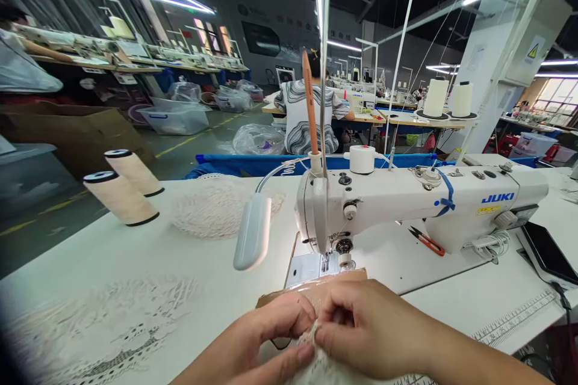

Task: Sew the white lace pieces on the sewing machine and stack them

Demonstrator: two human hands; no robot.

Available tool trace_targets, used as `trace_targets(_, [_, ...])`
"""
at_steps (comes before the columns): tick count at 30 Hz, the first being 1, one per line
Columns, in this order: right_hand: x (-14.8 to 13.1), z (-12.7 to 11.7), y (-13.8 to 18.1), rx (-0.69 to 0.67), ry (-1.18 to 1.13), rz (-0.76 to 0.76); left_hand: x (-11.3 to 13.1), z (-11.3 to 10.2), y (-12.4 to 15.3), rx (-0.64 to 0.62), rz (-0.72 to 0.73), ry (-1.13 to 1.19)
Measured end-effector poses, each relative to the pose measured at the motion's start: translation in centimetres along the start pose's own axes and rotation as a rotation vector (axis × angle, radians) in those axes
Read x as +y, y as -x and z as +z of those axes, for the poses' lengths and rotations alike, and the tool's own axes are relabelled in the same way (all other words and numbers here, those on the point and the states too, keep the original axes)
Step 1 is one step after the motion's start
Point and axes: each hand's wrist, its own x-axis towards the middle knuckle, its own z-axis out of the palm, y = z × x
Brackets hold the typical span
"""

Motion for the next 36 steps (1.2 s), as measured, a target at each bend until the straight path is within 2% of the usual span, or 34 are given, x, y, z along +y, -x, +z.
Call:
trace_targets(2, [0.8,0.2,-2.7,0.048,0.227,0.044,-1.5,0.2,-1.4,0.041,-0.078,-0.113])
trace_targets(4, [1.5,0.7,-5.1,0.104,0.417,0.060,-3.2,0.4,-2.6,0.117,-0.021,-0.292])
trace_targets(9, [2.6,1.4,-7.6,0.205,0.545,0.069,-5.7,1.2,-3.2,0.441,0.336,-0.526])
trace_targets(11, [2.8,1.5,-7.4,0.225,0.563,0.056,-5.7,1.3,-3.1,0.474,0.473,-0.615])
trace_targets(13, [3.2,1.5,-6.7,0.241,0.596,0.017,-5.4,1.1,-3.1,0.428,0.543,-0.706])
trace_targets(15, [3.8,1.7,-5.7,0.299,0.710,-0.073,-4.9,0.9,-3.2,0.376,0.547,-0.743])
trace_targets(18, [4.9,2.3,-4.4,0.422,0.910,-0.315,-4.4,0.5,-3.2,0.375,0.510,-0.728])
trace_targets(20, [5.7,2.9,-4.1,0.448,0.917,-0.469,-4.3,0.4,-3.0,0.376,0.493,-0.720])
trace_targets(22, [6.4,3.3,-4.3,0.434,0.871,-0.548,-4.3,0.4,-2.8,0.374,0.494,-0.727])
trace_targets(25, [7.2,3.2,-5.0,0.385,0.833,-0.535,-4.8,0.9,-2.7,0.381,0.492,-0.750])
trace_targets(29, [7.6,2.4,-5.4,0.338,0.836,-0.480,-6.2,2.1,-2.9,0.514,0.495,-0.737])
trace_targets(36, [7.4,2.0,-5.5,0.398,0.853,-0.471,-7.3,3.1,-3.5,0.554,0.460,-0.763])
